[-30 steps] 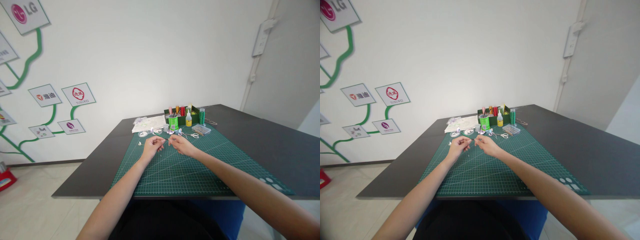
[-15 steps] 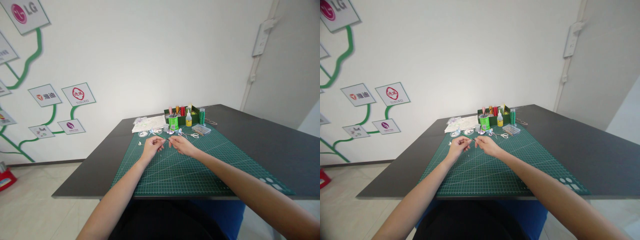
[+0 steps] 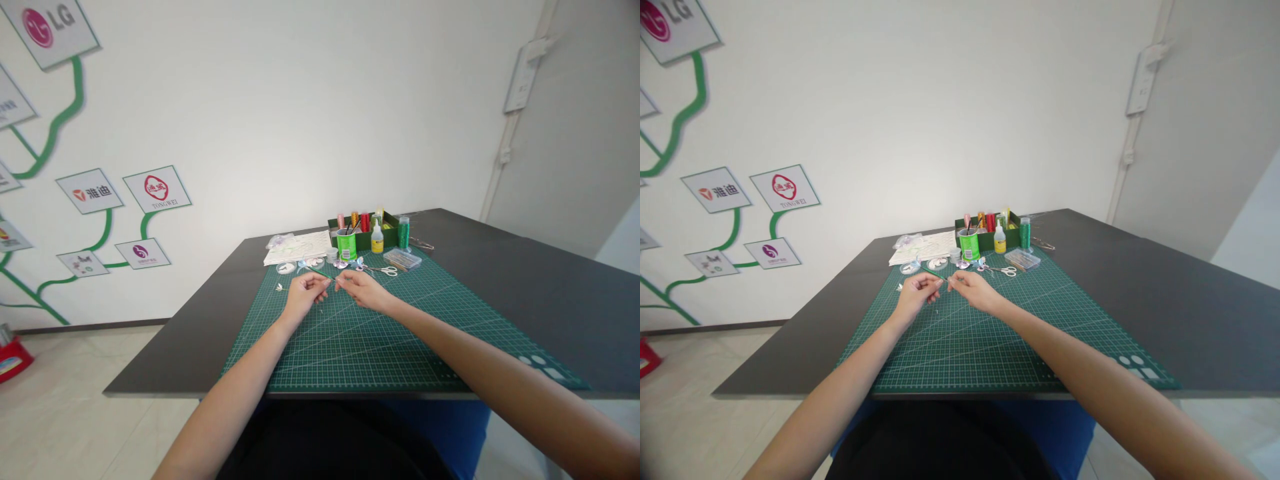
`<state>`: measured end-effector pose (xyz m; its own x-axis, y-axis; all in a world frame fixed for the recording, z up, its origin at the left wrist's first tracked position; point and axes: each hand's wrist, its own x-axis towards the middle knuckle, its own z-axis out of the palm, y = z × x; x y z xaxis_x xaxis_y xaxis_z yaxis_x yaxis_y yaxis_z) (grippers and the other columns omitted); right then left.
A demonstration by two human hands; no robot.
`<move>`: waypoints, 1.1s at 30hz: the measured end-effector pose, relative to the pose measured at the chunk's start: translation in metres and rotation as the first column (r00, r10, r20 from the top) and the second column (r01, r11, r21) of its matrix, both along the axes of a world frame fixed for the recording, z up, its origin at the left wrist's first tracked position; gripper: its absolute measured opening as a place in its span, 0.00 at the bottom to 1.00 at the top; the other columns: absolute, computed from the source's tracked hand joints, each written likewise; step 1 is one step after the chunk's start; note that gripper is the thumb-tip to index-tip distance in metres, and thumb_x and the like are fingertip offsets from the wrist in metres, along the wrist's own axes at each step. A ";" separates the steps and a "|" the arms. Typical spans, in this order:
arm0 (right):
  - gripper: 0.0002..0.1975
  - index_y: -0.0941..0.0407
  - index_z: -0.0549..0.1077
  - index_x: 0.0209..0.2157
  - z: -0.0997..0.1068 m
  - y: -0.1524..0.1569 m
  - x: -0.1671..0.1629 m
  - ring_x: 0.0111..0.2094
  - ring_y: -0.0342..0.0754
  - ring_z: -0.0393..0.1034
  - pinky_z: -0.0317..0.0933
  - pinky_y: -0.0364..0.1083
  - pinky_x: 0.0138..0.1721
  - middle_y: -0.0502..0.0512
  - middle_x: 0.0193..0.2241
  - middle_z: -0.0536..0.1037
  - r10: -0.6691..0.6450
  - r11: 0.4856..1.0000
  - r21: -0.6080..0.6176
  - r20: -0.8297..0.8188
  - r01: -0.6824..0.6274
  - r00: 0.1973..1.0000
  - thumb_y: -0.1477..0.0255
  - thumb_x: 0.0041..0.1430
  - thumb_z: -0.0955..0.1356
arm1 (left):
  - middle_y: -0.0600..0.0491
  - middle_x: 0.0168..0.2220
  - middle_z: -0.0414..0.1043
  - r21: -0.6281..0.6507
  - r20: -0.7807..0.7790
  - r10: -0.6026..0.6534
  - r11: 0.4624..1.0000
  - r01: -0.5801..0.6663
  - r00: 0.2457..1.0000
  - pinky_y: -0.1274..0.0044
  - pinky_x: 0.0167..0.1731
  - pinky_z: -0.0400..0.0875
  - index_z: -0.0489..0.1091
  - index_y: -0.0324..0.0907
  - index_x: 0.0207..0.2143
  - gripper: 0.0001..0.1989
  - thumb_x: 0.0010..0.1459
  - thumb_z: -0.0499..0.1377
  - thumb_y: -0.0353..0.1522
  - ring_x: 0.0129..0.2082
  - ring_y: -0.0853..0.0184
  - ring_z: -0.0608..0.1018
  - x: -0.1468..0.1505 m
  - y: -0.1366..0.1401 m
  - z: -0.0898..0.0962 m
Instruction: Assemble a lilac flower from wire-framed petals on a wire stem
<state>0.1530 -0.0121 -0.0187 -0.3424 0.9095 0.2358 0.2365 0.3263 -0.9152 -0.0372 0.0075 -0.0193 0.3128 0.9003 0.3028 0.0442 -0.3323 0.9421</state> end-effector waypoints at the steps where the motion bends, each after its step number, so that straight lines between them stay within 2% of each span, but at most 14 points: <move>1: 0.17 0.56 0.67 0.31 0.000 0.000 0.000 0.11 0.38 0.46 0.43 0.38 0.12 0.39 0.12 0.52 0.000 1.000 0.007 0.005 0.000 1.000 0.56 0.61 0.62 | 0.55 0.19 0.71 0.001 0.001 0.001 1.000 -0.001 1.000 0.83 0.18 0.62 0.74 0.36 0.32 0.18 0.49 0.67 0.43 0.17 0.75 0.69 0.000 0.000 0.000; 11: 0.18 0.56 0.66 0.29 -0.007 0.005 0.001 0.12 0.37 0.43 0.43 0.38 0.12 0.39 0.13 0.51 0.016 1.000 0.005 -0.075 -0.016 0.997 0.55 0.61 0.62 | 0.55 0.19 0.71 0.013 0.003 -0.002 1.000 0.002 1.000 0.83 0.18 0.62 0.75 0.36 0.33 0.18 0.50 0.66 0.43 0.17 0.75 0.69 0.000 -0.001 0.000; 23: 0.15 0.55 0.65 0.29 0.000 0.003 0.002 0.12 0.38 0.49 0.40 0.39 0.15 0.40 0.12 0.55 -0.091 0.992 0.090 0.040 0.087 0.995 0.57 0.59 0.63 | 0.55 0.19 0.71 0.001 -0.001 -0.005 1.000 0.005 1.000 0.83 0.18 0.61 0.75 0.36 0.33 0.18 0.49 0.66 0.44 0.17 0.75 0.69 0.000 0.002 -0.002; 33: 0.15 0.55 0.63 0.30 0.002 0.001 0.002 0.12 0.38 0.49 0.40 0.39 0.16 0.40 0.11 0.55 -0.119 0.989 0.092 0.015 0.117 0.993 0.57 0.58 0.64 | 0.56 0.19 0.70 -0.019 0.011 -0.001 1.000 0.001 1.000 0.83 0.17 0.61 0.75 0.36 0.33 0.19 0.48 0.67 0.44 0.16 0.75 0.68 0.001 0.000 0.000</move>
<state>0.1548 -0.0109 -0.0170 -0.2399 0.9189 0.3132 0.2963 0.3765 -0.8777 -0.0366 0.0079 -0.0197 0.3106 0.9056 0.2887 0.0338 -0.3141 0.9488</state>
